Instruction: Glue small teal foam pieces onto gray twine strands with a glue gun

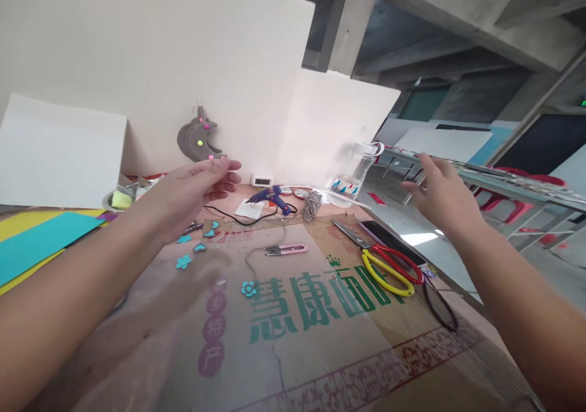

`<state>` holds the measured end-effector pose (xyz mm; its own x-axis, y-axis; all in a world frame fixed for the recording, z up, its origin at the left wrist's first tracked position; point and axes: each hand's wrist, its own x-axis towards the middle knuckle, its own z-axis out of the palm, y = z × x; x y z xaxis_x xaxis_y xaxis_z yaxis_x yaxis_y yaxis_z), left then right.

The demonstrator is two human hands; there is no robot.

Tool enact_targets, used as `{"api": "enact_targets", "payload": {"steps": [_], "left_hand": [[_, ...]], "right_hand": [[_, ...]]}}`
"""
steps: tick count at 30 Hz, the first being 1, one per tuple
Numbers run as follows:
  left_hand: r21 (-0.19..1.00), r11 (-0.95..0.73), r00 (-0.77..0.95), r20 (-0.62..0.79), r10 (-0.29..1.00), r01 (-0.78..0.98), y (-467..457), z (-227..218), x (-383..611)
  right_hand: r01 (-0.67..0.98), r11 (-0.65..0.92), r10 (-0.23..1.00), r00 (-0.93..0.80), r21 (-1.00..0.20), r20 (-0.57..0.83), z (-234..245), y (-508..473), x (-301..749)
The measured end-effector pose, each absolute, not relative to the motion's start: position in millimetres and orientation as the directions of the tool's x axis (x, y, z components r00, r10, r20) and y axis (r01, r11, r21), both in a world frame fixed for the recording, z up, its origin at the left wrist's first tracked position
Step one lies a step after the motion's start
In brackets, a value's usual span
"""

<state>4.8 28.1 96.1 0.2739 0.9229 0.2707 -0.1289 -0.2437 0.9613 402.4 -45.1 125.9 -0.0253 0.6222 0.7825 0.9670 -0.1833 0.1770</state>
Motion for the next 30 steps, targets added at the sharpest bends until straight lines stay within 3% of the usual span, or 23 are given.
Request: {"api": "enact_targets", "payload": {"steps": [2,5,8,13,17,21,25,30], "left_hand": [[0.961,-0.251,0.265,0.272,0.925,-0.112,27,98,4],[0.958,-0.285,0.267,0.281,0.922,-0.022,25,99,3],[0.916,-0.345,0.329,0.268,0.906,0.205,19,99,4],[0.664,-0.493,0.569,0.121,0.813,0.563,9,85,1],[0.591,-0.505,0.634,-0.013,0.773,0.628,7,58,-6],[0.613,-0.486,0.703,-0.167,0.691,0.623,0,39,-7],[0.5,-0.606,0.719,-0.049,0.693,0.618,-14,27,2],[0.329,-0.723,0.732,0.123,0.67,0.607,-26,14,11]], "right_hand": [[0.969,-0.236,0.602,0.09,0.069,0.794,132,-49,412],[0.997,-0.036,0.548,0.078,-0.07,0.833,132,-59,384],[0.979,0.151,0.632,0.011,-0.136,0.775,121,-57,338],[0.872,0.419,0.81,-0.234,-0.252,0.538,86,-34,270],[0.764,0.572,0.799,-0.437,-0.299,0.414,50,-19,231],[0.697,0.577,0.808,-0.413,-0.426,0.42,17,-9,215],[0.674,0.546,0.835,-0.388,-0.498,0.391,0,-7,218],[0.651,0.568,0.823,-0.434,-0.504,0.366,-2,-8,220]]}}
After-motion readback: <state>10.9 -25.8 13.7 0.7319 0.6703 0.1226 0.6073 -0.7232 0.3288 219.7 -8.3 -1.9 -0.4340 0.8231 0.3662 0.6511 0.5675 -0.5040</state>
